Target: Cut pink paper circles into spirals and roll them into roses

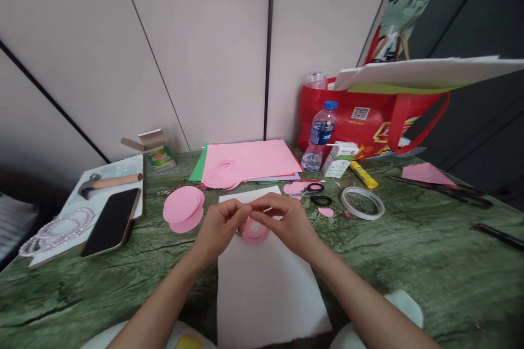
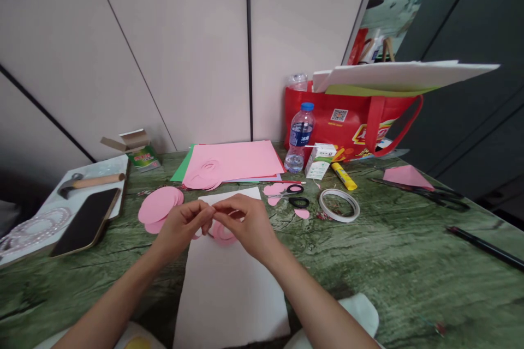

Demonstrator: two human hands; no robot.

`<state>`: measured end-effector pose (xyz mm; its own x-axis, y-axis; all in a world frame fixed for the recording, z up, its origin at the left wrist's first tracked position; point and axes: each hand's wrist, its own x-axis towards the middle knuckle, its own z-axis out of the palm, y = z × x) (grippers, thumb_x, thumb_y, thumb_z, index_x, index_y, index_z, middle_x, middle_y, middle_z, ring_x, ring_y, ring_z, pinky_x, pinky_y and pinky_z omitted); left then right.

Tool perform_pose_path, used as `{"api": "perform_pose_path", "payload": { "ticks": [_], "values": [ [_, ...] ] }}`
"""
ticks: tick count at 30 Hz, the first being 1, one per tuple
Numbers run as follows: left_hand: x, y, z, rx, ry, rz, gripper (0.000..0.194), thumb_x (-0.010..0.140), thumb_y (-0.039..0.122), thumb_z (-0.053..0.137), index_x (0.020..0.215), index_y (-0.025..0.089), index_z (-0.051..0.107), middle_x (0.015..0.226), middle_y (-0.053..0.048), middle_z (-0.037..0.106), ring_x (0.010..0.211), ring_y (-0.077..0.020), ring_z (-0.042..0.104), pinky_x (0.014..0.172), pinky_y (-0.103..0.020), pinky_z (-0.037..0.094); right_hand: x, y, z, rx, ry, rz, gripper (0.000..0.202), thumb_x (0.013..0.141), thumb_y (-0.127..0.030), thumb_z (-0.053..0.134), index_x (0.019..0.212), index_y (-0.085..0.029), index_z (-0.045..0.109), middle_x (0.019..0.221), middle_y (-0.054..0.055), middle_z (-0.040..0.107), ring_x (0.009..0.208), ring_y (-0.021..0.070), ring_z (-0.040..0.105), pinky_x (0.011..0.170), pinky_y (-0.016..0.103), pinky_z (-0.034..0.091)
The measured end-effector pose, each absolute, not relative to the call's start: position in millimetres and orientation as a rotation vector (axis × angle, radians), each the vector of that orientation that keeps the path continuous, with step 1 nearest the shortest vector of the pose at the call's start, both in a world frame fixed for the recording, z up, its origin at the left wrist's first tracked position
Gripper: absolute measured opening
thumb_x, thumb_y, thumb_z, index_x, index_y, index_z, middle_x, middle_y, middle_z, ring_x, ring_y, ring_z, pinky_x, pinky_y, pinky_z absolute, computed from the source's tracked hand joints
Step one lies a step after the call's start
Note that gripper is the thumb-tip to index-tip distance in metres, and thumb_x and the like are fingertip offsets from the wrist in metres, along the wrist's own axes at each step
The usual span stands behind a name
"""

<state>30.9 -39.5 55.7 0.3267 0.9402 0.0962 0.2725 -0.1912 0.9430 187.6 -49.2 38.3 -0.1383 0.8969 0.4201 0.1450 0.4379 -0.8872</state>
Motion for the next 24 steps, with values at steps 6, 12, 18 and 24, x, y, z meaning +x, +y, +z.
{"api": "perform_pose_path", "payload": {
  "ticks": [6, 12, 18, 24],
  "values": [
    [29.6, -38.9, 52.2, 1.540, 0.927, 0.861, 0.021, 0.080, 0.033, 0.056, 0.086, 0.015, 0.065, 0.063, 0.001, 0.055, 0.057, -0.0090, 0.045, 0.051, -0.020, 0.036, 187.5, -50.5, 36.6, -0.870, -1.635, 0.385, 0.020, 0.077, -0.009, 0.058, 0.085, -0.022, 0.071, 0.087, 0.007, 0.068, 0.079, 0.0164, 0.064, 0.070, 0.029, 0.053],
    [29.6, -38.6, 50.8, 1.699, 1.036, 0.934, 0.022, 0.081, 0.030, 0.055, 0.090, 0.016, 0.069, 0.060, 0.001, 0.056, 0.055, -0.0094, 0.047, 0.054, -0.021, 0.039, 187.1, -49.7, 38.7, -0.891, -1.536, 0.476, 0.015, 0.075, -0.009, 0.058, 0.077, -0.019, 0.069, 0.082, 0.006, 0.070, 0.079, 0.0169, 0.065, 0.073, 0.030, 0.053],
    [31.1, -40.4, 54.9, 1.774, 1.080, 0.984, 0.022, 0.080, 0.030, 0.054, 0.085, 0.016, 0.070, 0.058, 0.000, 0.058, 0.055, -0.0108, 0.049, 0.054, -0.021, 0.041, 187.2, -47.3, 41.3, -0.920, -1.180, 0.922, 0.003, 0.069, -0.020, 0.066, 0.068, -0.018, 0.067, 0.080, 0.005, 0.072, 0.073, 0.0177, 0.067, 0.068, 0.030, 0.055],
    [30.9, -40.5, 54.3, 1.771, 1.104, 1.017, 0.022, 0.080, 0.032, 0.055, 0.072, 0.015, 0.068, 0.058, 0.000, 0.059, 0.057, -0.0117, 0.052, 0.054, -0.021, 0.042, 189.3, -46.9, 44.2, -0.889, -1.057, 1.068, 0.013, 0.064, -0.028, 0.071, 0.064, -0.018, 0.063, 0.081, 0.006, 0.072, 0.065, 0.0170, 0.067, 0.065, 0.032, 0.056]
  ]
}}
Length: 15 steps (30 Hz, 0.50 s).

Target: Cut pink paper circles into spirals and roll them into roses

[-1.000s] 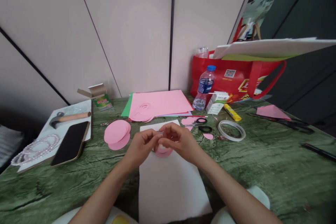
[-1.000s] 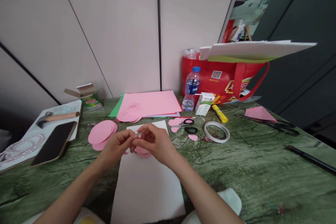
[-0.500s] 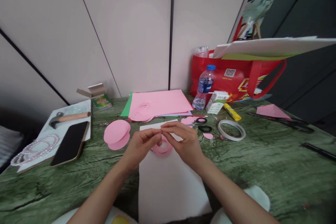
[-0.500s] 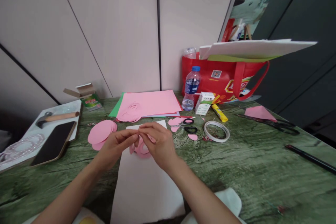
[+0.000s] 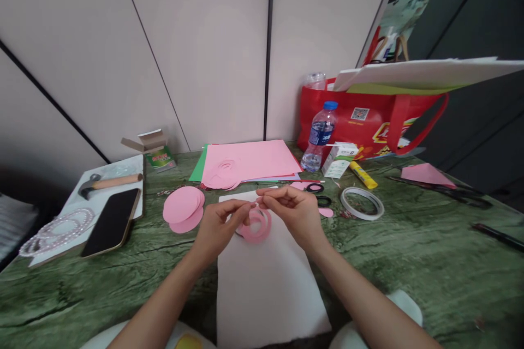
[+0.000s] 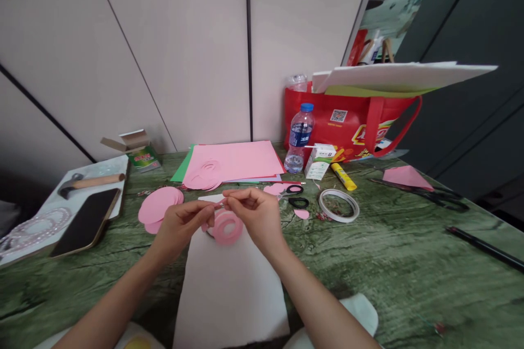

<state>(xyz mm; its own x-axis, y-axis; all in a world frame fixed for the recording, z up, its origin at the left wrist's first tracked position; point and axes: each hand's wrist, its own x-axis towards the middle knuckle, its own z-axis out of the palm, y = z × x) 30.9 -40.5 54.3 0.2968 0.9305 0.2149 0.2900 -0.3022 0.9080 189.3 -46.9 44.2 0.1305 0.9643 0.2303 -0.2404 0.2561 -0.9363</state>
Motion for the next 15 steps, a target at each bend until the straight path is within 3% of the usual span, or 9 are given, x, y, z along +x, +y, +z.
{"api": "perform_pose_path", "payload": {
  "ticks": [5, 10, 15],
  "values": [
    [31.0, -40.4, 53.6, 1.764, 1.099, 1.005, 0.026, 0.081, 0.033, 0.054, 0.066, 0.015, 0.066, 0.059, -0.001, 0.061, 0.059, -0.0126, 0.055, 0.056, -0.022, 0.043, 190.9, -46.8, 44.8, -0.864, -0.985, 1.122, 0.022, 0.060, -0.029, 0.076, 0.065, -0.018, 0.057, 0.077, 0.005, 0.073, 0.063, 0.0172, 0.068, 0.063, 0.032, 0.056],
    [30.6, -40.2, 53.5, 1.777, 1.116, 1.001, 0.026, 0.081, 0.033, 0.054, 0.068, 0.015, 0.067, 0.061, -0.002, 0.064, 0.062, -0.0132, 0.057, 0.059, -0.022, 0.043, 193.2, -46.3, 45.8, -0.907, -0.973, 1.149, 0.026, 0.058, -0.027, 0.077, 0.074, -0.018, 0.059, 0.072, 0.004, 0.073, 0.066, 0.0176, 0.068, 0.063, 0.030, 0.054],
    [30.8, -39.9, 53.9, 1.766, 1.102, 1.021, 0.024, 0.080, 0.031, 0.055, 0.067, 0.015, 0.067, 0.060, -0.001, 0.063, 0.061, -0.0128, 0.056, 0.059, -0.022, 0.044, 194.4, -46.3, 46.2, -0.949, -1.011, 1.119, 0.024, 0.054, -0.026, 0.078, 0.069, -0.017, 0.062, 0.063, 0.002, 0.070, 0.058, 0.0154, 0.064, 0.056, 0.027, 0.051]
  ]
}}
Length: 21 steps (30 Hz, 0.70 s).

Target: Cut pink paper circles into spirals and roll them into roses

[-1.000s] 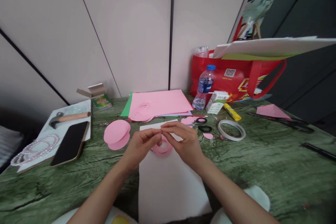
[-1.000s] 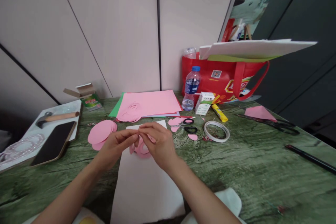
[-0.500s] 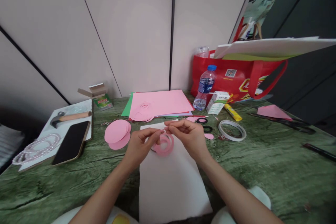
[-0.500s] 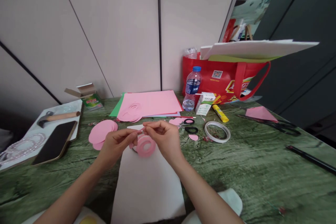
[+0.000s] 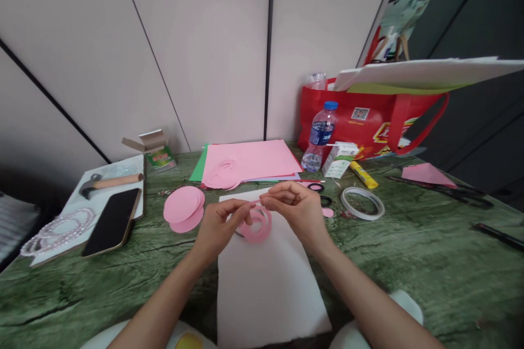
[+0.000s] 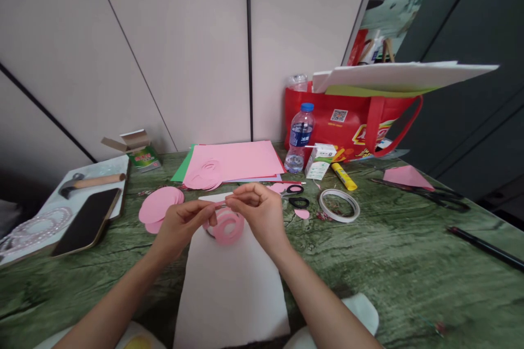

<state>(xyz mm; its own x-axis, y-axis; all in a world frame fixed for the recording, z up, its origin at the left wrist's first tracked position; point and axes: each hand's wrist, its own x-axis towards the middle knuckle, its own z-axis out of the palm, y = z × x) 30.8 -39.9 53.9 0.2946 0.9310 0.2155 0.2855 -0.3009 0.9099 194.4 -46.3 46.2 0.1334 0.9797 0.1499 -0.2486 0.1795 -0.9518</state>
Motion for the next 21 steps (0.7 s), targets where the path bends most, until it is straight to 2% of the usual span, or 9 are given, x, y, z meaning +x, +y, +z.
{"api": "perform_pose_path", "payload": {
  "ticks": [6, 10, 18, 21],
  "values": [
    [31.1, -40.2, 54.0, 1.782, 1.098, 1.020, 0.023, 0.080, 0.031, 0.055, 0.068, 0.015, 0.067, 0.061, -0.002, 0.064, 0.061, -0.0132, 0.056, 0.058, -0.022, 0.043, 194.9, -45.5, 44.3, -0.901, -1.133, 1.091, 0.016, 0.058, -0.025, 0.076, 0.064, -0.017, 0.063, 0.057, -0.001, 0.064, 0.051, 0.0113, 0.057, 0.049, 0.023, 0.048],
    [30.9, -40.6, 53.8, 1.777, 1.099, 1.007, 0.025, 0.080, 0.032, 0.055, 0.066, 0.015, 0.067, 0.061, -0.002, 0.064, 0.061, -0.0132, 0.056, 0.057, -0.022, 0.043, 195.7, -45.2, 45.5, -0.896, -1.164, 1.104, 0.013, 0.059, -0.025, 0.075, 0.062, -0.017, 0.065, 0.057, 0.000, 0.065, 0.051, 0.0120, 0.058, 0.048, 0.024, 0.049],
    [31.0, -40.1, 52.9, 1.773, 1.085, 1.009, 0.025, 0.081, 0.031, 0.055, 0.064, 0.015, 0.065, 0.062, -0.001, 0.063, 0.061, -0.0120, 0.054, 0.059, -0.021, 0.042, 197.9, -44.1, 47.8, -0.926, -1.103, 1.180, 0.012, 0.059, -0.026, 0.075, 0.062, -0.017, 0.068, 0.055, 0.000, 0.066, 0.052, 0.0128, 0.060, 0.054, 0.026, 0.052],
    [30.3, -39.3, 52.8, 1.764, 1.090, 1.005, 0.024, 0.081, 0.032, 0.054, 0.069, 0.015, 0.067, 0.062, -0.001, 0.063, 0.062, -0.0123, 0.055, 0.059, -0.022, 0.042, 199.4, -42.7, 45.5, -0.900, -1.090, 1.236, 0.014, 0.060, -0.028, 0.075, 0.065, -0.016, 0.068, 0.059, 0.001, 0.068, 0.055, 0.0141, 0.063, 0.058, 0.028, 0.053]
  ]
}}
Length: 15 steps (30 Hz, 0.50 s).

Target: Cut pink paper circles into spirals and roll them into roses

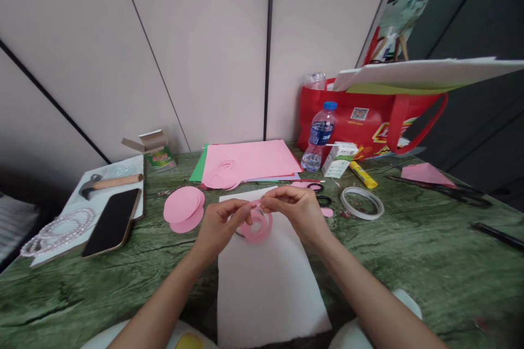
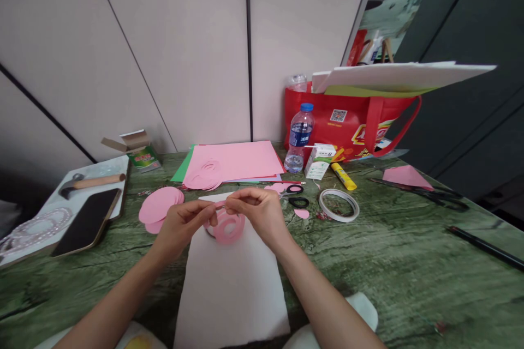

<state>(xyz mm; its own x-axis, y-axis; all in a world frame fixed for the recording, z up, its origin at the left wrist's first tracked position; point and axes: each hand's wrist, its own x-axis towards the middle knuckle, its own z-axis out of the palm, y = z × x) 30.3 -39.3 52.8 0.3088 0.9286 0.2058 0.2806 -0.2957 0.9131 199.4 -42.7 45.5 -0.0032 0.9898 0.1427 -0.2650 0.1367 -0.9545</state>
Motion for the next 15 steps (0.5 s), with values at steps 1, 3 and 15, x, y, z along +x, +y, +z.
{"api": "perform_pose_path", "payload": {
  "ticks": [1, 3, 15],
  "values": [
    [29.9, -39.0, 52.7, 1.760, 1.092, 1.006, 0.024, 0.081, 0.032, 0.054, 0.071, 0.015, 0.067, 0.062, -0.001, 0.063, 0.061, -0.0126, 0.055, 0.059, -0.022, 0.042, 199.8, -42.2, 44.8, -0.891, -1.093, 1.255, 0.016, 0.060, -0.029, 0.075, 0.067, -0.016, 0.069, 0.060, 0.001, 0.068, 0.057, 0.0149, 0.064, 0.060, 0.029, 0.054],
    [29.1, -38.5, 52.0, 1.761, 1.096, 1.010, 0.025, 0.081, 0.034, 0.053, 0.073, 0.015, 0.067, 0.062, -0.002, 0.062, 0.061, -0.0129, 0.054, 0.058, -0.022, 0.042, 200.3, -41.4, 43.6, -0.881, -1.102, 1.282, 0.018, 0.060, -0.030, 0.075, 0.069, -0.016, 0.069, 0.062, 0.002, 0.069, 0.059, 0.0160, 0.065, 0.062, 0.031, 0.054],
    [30.7, -38.4, 51.1, 1.765, 1.076, 1.020, 0.022, 0.081, 0.032, 0.054, 0.076, 0.015, 0.067, 0.060, 0.000, 0.061, 0.059, -0.0120, 0.054, 0.058, -0.022, 0.042, 199.0, -42.5, 45.0, -0.906, -1.144, 1.241, 0.016, 0.061, -0.026, 0.074, 0.072, -0.017, 0.068, 0.077, 0.004, 0.072, 0.067, 0.0163, 0.066, 0.066, 0.031, 0.054]
  ]
}}
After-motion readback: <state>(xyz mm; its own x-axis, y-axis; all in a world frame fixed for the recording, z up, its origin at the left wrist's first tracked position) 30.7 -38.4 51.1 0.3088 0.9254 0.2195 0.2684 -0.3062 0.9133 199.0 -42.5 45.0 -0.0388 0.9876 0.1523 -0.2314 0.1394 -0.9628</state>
